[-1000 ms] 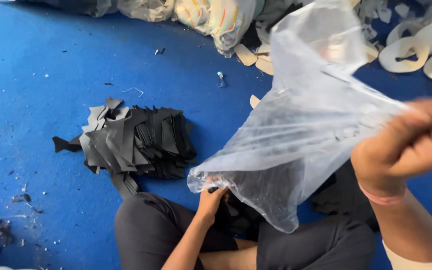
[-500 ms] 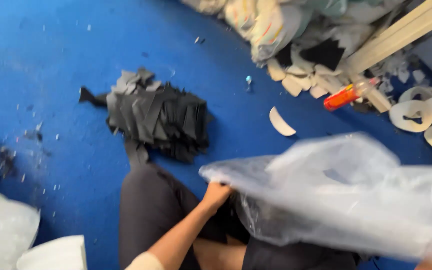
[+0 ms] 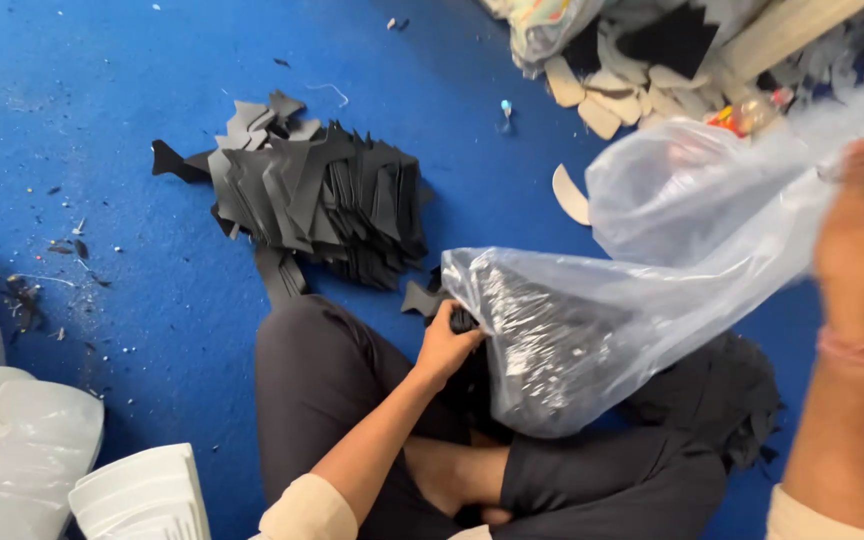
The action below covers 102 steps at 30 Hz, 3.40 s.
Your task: The person sorts and organizes black leather shoe components from a plastic bag onto the floor into separate piles.
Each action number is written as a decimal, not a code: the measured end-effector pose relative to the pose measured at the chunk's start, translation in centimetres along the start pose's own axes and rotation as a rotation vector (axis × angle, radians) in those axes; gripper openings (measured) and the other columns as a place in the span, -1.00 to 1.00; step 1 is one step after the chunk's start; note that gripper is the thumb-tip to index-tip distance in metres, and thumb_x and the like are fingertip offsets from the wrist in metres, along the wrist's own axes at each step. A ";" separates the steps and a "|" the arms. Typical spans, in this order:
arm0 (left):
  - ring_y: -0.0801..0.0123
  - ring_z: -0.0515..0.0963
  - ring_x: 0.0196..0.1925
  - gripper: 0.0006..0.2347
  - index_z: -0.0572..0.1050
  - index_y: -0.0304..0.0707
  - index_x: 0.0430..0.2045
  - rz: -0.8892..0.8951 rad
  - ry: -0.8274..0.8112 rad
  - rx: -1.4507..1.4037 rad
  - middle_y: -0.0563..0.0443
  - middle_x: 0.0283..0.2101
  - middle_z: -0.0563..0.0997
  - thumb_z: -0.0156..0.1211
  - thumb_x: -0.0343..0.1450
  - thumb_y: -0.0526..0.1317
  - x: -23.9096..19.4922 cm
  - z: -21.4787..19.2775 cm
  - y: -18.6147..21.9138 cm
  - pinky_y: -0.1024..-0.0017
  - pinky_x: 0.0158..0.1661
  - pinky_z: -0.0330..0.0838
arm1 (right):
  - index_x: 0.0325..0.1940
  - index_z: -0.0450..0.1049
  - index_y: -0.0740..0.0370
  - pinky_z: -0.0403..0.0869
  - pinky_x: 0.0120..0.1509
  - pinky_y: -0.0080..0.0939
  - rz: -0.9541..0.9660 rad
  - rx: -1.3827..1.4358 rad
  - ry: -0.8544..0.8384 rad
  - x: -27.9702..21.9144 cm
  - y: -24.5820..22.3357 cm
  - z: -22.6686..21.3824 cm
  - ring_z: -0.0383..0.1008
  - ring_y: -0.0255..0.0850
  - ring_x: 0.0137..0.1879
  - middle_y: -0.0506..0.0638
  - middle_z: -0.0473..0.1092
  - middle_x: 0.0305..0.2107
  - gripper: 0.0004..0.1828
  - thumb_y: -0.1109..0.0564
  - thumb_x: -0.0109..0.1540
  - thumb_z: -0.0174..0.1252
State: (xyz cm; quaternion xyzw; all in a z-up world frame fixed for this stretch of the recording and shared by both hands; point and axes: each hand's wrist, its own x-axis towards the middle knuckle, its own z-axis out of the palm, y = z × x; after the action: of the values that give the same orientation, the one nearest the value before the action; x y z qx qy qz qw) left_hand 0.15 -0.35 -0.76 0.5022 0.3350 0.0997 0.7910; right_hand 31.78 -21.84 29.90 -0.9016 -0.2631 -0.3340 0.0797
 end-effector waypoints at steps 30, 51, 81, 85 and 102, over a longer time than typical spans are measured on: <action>0.50 0.48 -0.47 -0.64 0.39 -0.20 0.02 -0.057 0.016 -0.075 0.08 -0.44 0.47 0.34 0.35 -0.34 -0.2 -1.7 0.8 0.53 -0.44 0.40 | 0.23 0.45 0.35 0.40 0.22 0.05 0.400 0.594 -0.508 -24.2 -7.6 18.2 0.49 0.20 0.15 0.35 0.48 0.03 -0.14 -0.50 0.30 0.04; 0.47 0.51 -0.45 -0.60 0.31 -0.23 0.10 0.051 0.040 -0.090 0.04 -0.40 0.53 0.28 0.39 -0.35 -0.6 -3.1 1.2 0.50 -0.40 0.42 | 0.27 0.48 -0.21 0.46 0.16 0.17 0.828 0.148 -0.790 -30.4 0.2 20.2 0.49 0.21 0.14 0.17 0.50 0.02 -0.55 -0.11 0.28 0.15; 0.07 0.66 -0.27 -0.76 0.55 0.25 0.06 0.400 0.213 1.834 -0.14 -0.24 0.57 0.02 0.54 -0.12 17.5 -9.8 2.8 0.15 -0.32 0.54 | -0.04 0.54 0.15 0.34 0.23 0.10 -0.255 0.606 -0.322 -29.3 -20.5 5.3 0.42 0.04 0.11 0.05 0.46 -0.10 -0.68 0.01 0.18 0.34; 0.17 0.66 -0.26 -0.77 0.63 0.16 -0.11 0.338 0.263 2.068 -0.04 -0.22 0.57 -0.02 0.57 0.02 17.4 -10.5 2.5 0.26 -0.34 0.54 | 0.22 0.46 0.12 0.06 0.50 0.21 -0.534 0.502 -0.667 -32.0 -22.5 6.9 0.15 0.14 0.44 0.20 0.27 0.26 -0.34 -0.09 0.07 0.38; 0.18 0.61 -0.08 -0.70 0.41 0.47 0.18 0.206 0.183 2.224 -0.01 -0.06 0.52 -0.02 0.56 -0.08 15.6 -11.6 8.2 0.22 -0.17 0.51 | 0.19 0.53 -0.21 -0.06 0.55 0.34 -0.436 0.294 -0.750 -32.1 -20.4 9.2 0.01 0.07 0.53 0.02 0.17 0.38 -0.45 -0.04 0.09 0.34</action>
State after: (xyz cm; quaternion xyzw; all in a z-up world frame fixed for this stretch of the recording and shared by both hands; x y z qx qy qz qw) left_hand 6.09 19.70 -3.60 0.9457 0.2515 -0.1533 -0.1373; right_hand 5.65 -15.14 1.52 -0.8628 -0.5022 0.0471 0.0339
